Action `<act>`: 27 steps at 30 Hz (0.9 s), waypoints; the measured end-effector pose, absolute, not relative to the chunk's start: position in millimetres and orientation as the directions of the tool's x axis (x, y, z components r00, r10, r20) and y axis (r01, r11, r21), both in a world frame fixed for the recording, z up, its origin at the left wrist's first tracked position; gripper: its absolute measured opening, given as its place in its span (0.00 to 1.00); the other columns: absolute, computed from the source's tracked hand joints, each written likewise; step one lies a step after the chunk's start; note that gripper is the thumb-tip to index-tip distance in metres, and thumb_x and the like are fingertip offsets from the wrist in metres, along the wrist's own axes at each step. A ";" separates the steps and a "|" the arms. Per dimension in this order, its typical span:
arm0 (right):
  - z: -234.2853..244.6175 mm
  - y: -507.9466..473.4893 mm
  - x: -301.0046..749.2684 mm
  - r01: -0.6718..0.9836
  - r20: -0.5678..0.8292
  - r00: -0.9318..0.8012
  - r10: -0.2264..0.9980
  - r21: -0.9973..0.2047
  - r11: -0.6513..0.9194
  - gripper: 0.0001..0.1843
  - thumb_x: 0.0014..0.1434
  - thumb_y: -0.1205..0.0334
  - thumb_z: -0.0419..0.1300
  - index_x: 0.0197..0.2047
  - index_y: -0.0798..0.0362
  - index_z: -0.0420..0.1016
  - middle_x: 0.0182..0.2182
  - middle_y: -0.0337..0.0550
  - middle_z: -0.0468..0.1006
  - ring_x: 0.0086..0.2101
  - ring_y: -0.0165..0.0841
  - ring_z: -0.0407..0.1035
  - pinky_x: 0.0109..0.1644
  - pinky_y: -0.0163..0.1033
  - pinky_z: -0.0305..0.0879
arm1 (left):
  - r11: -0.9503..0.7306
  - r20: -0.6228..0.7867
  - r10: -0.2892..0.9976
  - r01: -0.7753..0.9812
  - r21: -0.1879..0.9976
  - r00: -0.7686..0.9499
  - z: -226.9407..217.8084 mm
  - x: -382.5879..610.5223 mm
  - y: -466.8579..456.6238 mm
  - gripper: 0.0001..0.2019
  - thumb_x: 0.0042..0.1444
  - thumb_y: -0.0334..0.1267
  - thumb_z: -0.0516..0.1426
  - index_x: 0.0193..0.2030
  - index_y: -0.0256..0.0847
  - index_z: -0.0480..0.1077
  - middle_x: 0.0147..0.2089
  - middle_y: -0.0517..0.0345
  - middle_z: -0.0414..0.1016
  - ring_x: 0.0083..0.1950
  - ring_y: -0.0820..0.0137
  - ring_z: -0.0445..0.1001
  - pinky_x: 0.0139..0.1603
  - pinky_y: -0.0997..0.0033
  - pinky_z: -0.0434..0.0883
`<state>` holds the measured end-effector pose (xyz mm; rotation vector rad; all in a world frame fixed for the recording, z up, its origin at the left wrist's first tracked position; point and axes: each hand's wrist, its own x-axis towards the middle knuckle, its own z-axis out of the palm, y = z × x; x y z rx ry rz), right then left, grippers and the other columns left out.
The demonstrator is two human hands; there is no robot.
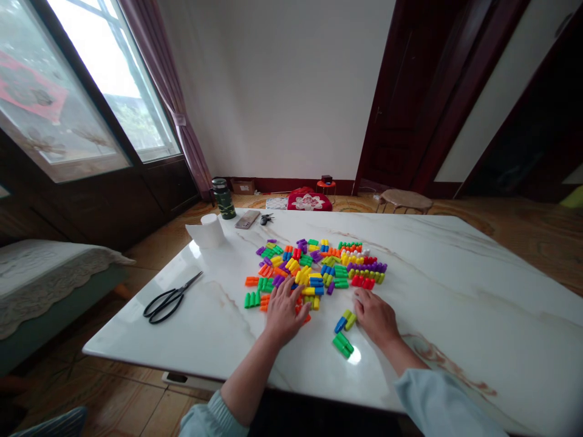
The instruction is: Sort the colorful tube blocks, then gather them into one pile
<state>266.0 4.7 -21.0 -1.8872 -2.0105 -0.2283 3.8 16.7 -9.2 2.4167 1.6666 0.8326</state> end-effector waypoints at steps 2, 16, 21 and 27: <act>-21.4 4.6 266.4 0.986 0.378 -0.030 0.925 -0.141 0.090 0.12 0.63 0.65 0.51 0.45 0.52 0.73 0.42 0.45 0.80 0.41 0.35 0.74 0.41 0.36 0.62 | -0.394 0.377 0.892 0.841 0.371 0.251 -8.9 4.4 15.9 0.22 0.60 0.46 0.56 0.61 0.49 0.68 0.67 0.51 0.64 0.68 0.56 0.60 0.68 0.47 0.57; 5.5 47.6 234.3 0.876 0.381 -0.052 0.923 -0.427 0.225 0.13 0.62 0.70 0.51 0.42 0.52 0.76 0.43 0.45 0.78 0.44 0.34 0.73 0.49 0.36 0.66 | -0.398 0.395 0.886 0.835 0.380 0.243 -12.8 5.9 18.6 0.22 0.59 0.44 0.56 0.61 0.48 0.68 0.67 0.50 0.63 0.69 0.55 0.58 0.67 0.47 0.57; 32.9 84.6 206.2 0.953 0.092 0.037 0.995 -0.302 -0.008 0.14 0.60 0.67 0.56 0.49 0.53 0.75 0.50 0.50 0.76 0.49 0.38 0.72 0.50 0.38 0.65 | -0.383 0.384 0.894 0.836 0.393 0.229 -11.4 6.4 17.8 0.23 0.58 0.44 0.57 0.61 0.49 0.68 0.68 0.50 0.63 0.69 0.55 0.59 0.67 0.46 0.57; 37.4 108.7 188.2 0.962 0.004 0.121 0.993 -0.249 -0.116 0.16 0.56 0.62 0.63 0.49 0.56 0.75 0.48 0.59 0.78 0.47 0.46 0.74 0.45 0.44 0.67 | -0.379 0.373 0.898 0.837 0.395 0.231 -9.5 6.4 17.0 0.23 0.59 0.44 0.56 0.61 0.49 0.68 0.68 0.49 0.62 0.69 0.55 0.58 0.67 0.46 0.56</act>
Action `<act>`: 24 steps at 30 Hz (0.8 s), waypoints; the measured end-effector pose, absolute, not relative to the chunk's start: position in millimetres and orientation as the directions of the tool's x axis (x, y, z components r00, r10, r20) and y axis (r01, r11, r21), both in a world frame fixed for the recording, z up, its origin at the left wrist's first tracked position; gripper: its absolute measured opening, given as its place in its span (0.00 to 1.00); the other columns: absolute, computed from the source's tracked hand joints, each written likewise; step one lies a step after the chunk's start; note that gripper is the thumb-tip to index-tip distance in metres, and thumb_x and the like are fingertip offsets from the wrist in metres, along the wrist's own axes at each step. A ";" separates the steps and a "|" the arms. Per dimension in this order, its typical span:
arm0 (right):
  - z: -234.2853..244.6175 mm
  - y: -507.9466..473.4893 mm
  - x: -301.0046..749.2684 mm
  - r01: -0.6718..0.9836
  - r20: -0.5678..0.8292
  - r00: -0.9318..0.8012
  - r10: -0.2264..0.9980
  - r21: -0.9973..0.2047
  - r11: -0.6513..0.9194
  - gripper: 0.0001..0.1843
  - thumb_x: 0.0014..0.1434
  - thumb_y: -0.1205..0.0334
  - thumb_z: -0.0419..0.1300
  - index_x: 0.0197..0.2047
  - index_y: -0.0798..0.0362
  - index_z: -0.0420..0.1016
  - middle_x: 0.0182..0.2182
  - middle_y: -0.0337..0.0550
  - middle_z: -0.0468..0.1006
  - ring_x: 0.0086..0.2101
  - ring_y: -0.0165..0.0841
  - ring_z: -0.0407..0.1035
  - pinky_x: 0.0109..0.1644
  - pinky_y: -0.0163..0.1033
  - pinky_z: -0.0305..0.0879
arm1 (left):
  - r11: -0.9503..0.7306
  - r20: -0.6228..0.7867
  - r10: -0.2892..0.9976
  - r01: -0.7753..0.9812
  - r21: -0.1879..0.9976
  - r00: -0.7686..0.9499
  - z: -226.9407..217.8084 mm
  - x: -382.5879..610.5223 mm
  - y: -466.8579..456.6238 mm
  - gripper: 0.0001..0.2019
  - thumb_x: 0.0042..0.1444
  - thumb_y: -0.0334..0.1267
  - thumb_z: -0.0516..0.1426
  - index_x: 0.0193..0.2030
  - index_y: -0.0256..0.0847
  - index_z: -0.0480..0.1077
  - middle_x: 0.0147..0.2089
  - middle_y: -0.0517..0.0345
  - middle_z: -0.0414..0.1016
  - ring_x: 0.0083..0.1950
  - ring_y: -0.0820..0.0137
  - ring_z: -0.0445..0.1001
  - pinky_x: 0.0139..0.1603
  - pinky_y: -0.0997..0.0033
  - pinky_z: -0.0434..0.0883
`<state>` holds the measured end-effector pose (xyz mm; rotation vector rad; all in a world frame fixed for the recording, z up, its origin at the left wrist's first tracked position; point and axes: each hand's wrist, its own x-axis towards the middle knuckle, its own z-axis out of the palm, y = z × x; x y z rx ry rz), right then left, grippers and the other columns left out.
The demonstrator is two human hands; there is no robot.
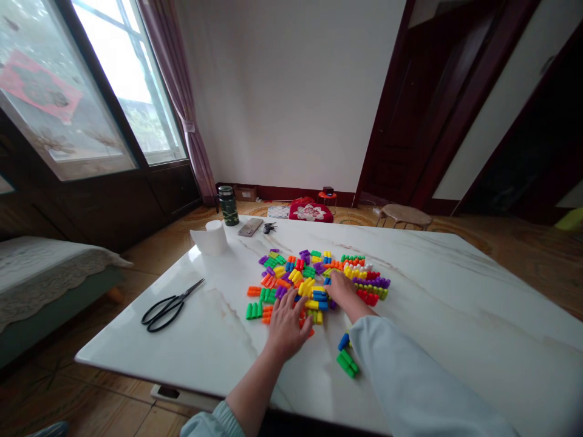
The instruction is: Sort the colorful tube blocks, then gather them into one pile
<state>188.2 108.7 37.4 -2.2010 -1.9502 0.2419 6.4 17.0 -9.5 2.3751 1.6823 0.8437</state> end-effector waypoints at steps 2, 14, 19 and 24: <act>36.7 113.4 185.7 0.960 -0.013 0.132 0.991 -0.247 -0.131 0.18 0.54 0.64 0.64 0.49 0.56 0.75 0.47 0.60 0.78 0.47 0.47 0.74 0.45 0.45 0.68 | -0.374 0.368 0.902 0.835 0.404 0.226 -9.5 6.4 17.1 0.23 0.58 0.44 0.56 0.61 0.49 0.68 0.68 0.49 0.62 0.69 0.54 0.58 0.68 0.45 0.56; 42.8 105.0 199.1 0.944 -0.060 0.068 0.996 -0.320 -0.084 0.03 0.51 0.66 0.65 0.32 0.53 0.79 0.35 0.48 0.82 0.40 0.40 0.76 0.41 0.39 0.67 | -0.390 0.393 0.890 0.834 0.391 0.232 -11.6 6.4 17.7 0.22 0.59 0.44 0.56 0.60 0.49 0.68 0.68 0.48 0.62 0.69 0.54 0.58 0.67 0.45 0.57; 41.7 93.9 207.9 0.937 -0.073 0.064 0.995 -0.337 -0.085 0.08 0.53 0.61 0.64 0.38 0.52 0.79 0.39 0.48 0.81 0.41 0.42 0.75 0.41 0.40 0.67 | -0.396 0.408 0.883 0.837 0.378 0.234 -12.5 6.1 17.6 0.21 0.59 0.45 0.56 0.59 0.50 0.69 0.67 0.49 0.63 0.68 0.54 0.59 0.67 0.46 0.57; 36.6 88.6 210.8 0.931 -0.127 0.046 0.991 -0.355 -0.089 0.19 0.42 0.68 0.68 0.41 0.49 0.79 0.39 0.46 0.80 0.40 0.43 0.75 0.42 0.41 0.67 | -0.389 0.404 0.885 0.844 0.369 0.231 -13.8 6.5 17.3 0.20 0.60 0.45 0.55 0.60 0.51 0.69 0.67 0.49 0.62 0.68 0.55 0.59 0.67 0.46 0.57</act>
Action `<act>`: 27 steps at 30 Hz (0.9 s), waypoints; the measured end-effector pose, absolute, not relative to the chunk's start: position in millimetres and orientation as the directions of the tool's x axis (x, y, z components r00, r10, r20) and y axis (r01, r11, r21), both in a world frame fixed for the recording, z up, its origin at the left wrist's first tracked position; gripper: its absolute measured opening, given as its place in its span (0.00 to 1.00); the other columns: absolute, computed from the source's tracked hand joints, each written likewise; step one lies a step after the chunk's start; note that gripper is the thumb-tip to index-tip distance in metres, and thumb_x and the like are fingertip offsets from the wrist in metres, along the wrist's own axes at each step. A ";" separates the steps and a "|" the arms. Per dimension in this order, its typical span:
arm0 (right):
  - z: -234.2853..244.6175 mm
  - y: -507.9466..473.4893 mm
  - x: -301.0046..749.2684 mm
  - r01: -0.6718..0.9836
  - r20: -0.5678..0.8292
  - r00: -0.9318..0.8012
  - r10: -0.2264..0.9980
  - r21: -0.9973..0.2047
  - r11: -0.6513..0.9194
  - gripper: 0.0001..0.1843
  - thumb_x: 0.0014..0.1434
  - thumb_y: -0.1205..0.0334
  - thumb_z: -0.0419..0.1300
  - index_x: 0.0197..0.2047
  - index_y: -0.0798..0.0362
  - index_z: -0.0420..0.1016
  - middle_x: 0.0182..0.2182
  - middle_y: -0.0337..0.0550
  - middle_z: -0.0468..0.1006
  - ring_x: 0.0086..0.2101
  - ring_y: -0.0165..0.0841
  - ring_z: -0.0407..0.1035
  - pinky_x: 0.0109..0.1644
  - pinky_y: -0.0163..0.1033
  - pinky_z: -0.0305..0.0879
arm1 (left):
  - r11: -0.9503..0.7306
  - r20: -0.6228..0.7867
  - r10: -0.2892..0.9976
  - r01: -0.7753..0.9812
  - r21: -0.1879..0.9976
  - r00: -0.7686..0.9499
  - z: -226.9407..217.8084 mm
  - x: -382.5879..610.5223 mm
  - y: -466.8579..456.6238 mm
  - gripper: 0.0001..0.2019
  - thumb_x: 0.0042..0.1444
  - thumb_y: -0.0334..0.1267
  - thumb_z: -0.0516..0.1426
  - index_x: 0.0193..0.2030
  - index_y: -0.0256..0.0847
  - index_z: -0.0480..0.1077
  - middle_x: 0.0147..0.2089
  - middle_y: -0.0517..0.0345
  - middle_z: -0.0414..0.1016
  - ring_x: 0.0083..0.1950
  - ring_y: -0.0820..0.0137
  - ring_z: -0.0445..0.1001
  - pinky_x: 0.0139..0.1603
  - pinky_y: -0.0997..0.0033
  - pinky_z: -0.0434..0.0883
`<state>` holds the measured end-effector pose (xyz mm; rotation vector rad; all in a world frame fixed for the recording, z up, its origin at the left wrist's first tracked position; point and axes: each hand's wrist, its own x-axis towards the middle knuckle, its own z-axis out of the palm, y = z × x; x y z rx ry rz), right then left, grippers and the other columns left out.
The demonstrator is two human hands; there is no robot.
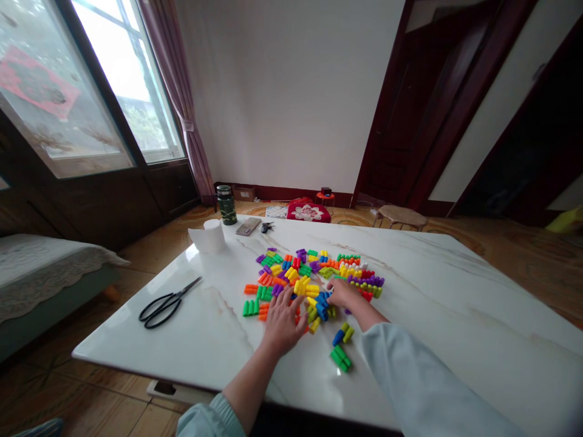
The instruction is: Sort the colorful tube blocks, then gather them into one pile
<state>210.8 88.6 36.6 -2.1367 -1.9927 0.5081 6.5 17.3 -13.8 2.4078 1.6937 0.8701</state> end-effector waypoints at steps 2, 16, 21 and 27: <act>34.5 87.1 209.2 0.923 -0.138 0.029 0.990 -0.377 -0.080 0.22 0.40 0.71 0.67 0.41 0.48 0.80 0.39 0.45 0.81 0.39 0.43 0.75 0.42 0.41 0.67 | -0.390 0.404 0.885 0.845 0.367 0.233 -13.9 6.6 17.2 0.20 0.60 0.45 0.55 0.60 0.51 0.69 0.68 0.48 0.62 0.69 0.55 0.59 0.67 0.46 0.57; 39.5 76.4 196.4 0.602 0.057 0.223 0.973 -0.793 -0.092 0.12 0.52 0.57 0.60 0.38 0.54 0.74 0.34 0.45 0.80 0.34 0.37 0.75 0.35 0.38 0.70 | -0.400 0.393 0.886 0.833 0.383 0.245 -10.7 5.5 17.5 0.20 0.61 0.48 0.54 0.59 0.49 0.69 0.68 0.49 0.61 0.70 0.55 0.57 0.67 0.47 0.56; 27.0 41.6 168.1 0.147 0.008 0.098 0.995 -0.989 -0.006 0.16 0.46 0.57 0.61 0.39 0.53 0.73 0.30 0.42 0.79 0.28 0.36 0.73 0.30 0.39 0.70 | -0.381 0.354 0.906 0.811 0.444 0.231 -13.1 3.4 18.0 0.32 0.63 0.56 0.51 0.68 0.42 0.56 0.69 0.45 0.61 0.70 0.54 0.57 0.68 0.47 0.55; -0.3 21.1 161.6 0.192 0.157 0.011 0.987 -0.969 0.152 0.13 0.45 0.61 0.60 0.36 0.53 0.74 0.33 0.43 0.80 0.36 0.38 0.74 0.44 0.43 0.70 | -0.448 0.411 0.871 0.780 0.437 0.270 -9.6 1.0 20.3 0.18 0.66 0.48 0.51 0.58 0.46 0.65 0.62 0.52 0.69 0.64 0.60 0.64 0.63 0.54 0.60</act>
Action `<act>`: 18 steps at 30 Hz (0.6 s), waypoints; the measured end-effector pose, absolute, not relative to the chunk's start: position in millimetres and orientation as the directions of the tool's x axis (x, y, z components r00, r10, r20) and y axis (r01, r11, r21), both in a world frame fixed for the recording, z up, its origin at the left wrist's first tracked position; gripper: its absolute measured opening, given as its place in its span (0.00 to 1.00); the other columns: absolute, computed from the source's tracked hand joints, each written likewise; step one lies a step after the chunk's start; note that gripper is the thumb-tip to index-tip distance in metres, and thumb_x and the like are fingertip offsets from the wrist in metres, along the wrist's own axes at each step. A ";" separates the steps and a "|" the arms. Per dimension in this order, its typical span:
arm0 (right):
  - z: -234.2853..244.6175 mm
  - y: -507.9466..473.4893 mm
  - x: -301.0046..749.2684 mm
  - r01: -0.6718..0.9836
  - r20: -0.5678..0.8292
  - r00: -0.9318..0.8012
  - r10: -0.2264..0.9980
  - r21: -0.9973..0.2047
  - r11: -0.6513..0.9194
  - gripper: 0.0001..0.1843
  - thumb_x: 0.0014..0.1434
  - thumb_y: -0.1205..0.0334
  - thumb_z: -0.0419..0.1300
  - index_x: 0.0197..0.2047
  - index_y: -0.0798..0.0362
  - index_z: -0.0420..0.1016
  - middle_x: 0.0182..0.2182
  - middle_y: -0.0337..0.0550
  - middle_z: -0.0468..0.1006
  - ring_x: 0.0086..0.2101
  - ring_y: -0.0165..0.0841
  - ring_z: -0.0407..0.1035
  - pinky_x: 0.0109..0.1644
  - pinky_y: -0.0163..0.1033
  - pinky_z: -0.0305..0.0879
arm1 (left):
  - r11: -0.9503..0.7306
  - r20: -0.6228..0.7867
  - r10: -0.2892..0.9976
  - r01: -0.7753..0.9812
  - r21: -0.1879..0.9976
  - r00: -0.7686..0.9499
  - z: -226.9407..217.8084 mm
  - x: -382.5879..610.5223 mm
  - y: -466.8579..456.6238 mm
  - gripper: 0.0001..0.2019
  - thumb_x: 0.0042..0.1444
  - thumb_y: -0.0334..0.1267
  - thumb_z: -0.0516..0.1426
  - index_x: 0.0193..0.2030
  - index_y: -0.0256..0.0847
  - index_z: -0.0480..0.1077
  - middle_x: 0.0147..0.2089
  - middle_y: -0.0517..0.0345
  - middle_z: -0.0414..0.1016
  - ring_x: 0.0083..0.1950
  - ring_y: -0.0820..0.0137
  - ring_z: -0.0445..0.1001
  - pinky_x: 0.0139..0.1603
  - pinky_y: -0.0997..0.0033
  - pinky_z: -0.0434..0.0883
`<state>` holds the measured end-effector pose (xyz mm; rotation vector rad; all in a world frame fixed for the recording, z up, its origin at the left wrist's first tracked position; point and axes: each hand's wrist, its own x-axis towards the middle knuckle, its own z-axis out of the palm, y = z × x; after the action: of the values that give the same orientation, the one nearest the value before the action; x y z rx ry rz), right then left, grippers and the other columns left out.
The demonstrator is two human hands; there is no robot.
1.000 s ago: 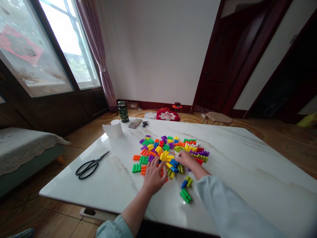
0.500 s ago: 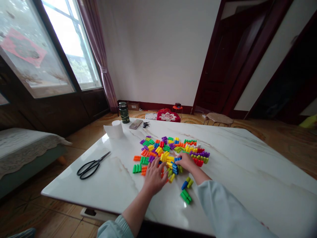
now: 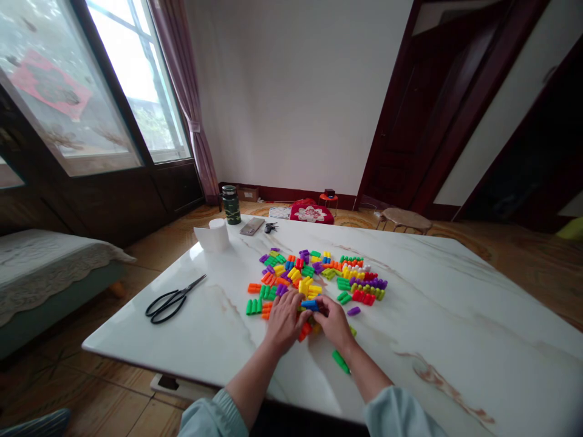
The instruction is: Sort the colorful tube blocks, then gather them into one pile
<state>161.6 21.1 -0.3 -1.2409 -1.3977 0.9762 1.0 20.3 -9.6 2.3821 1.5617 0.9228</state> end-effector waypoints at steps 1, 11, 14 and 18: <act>-2.6 20.9 163.6 0.191 0.163 0.045 0.986 -0.970 0.152 0.13 0.45 0.61 0.59 0.37 0.53 0.73 0.34 0.44 0.80 0.36 0.39 0.74 0.44 0.43 0.70 | -0.459 0.412 0.866 0.781 0.423 0.285 -8.9 0.9 21.0 0.15 0.66 0.46 0.51 0.55 0.47 0.67 0.60 0.54 0.71 0.63 0.60 0.65 0.61 0.55 0.61; 24.2 10.2 170.8 0.713 0.293 0.004 0.956 -0.671 0.203 0.09 0.52 0.60 0.60 0.38 0.50 0.76 0.36 0.47 0.80 0.40 0.43 0.73 0.45 0.43 0.66 | -0.460 0.386 0.865 0.815 0.353 0.320 -11.6 1.0 26.5 0.04 0.62 0.38 0.57 0.43 0.48 0.72 0.60 0.59 0.71 0.63 0.60 0.66 0.59 0.56 0.63; 29.5 13.4 175.9 0.731 0.286 0.114 0.951 -0.673 0.115 0.09 0.53 0.59 0.59 0.36 0.51 0.77 0.34 0.47 0.80 0.38 0.42 0.73 0.42 0.42 0.66 | -0.453 0.386 0.870 0.810 0.373 0.308 -11.5 0.8 27.6 0.06 0.61 0.35 0.57 0.44 0.48 0.72 0.59 0.59 0.72 0.62 0.61 0.67 0.59 0.57 0.64; 32.0 18.0 189.6 0.523 0.270 0.275 0.923 -0.847 0.092 0.13 0.52 0.52 0.60 0.36 0.52 0.76 0.31 0.45 0.79 0.33 0.39 0.73 0.40 0.42 0.67 | -0.426 0.367 0.884 0.820 0.382 0.288 -9.8 1.5 28.5 0.06 0.61 0.35 0.57 0.43 0.46 0.73 0.58 0.58 0.73 0.61 0.61 0.69 0.59 0.57 0.65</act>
<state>189.6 18.0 32.0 -1.5645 -1.3791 0.5114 1.5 28.5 -9.8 2.4232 1.6117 0.8149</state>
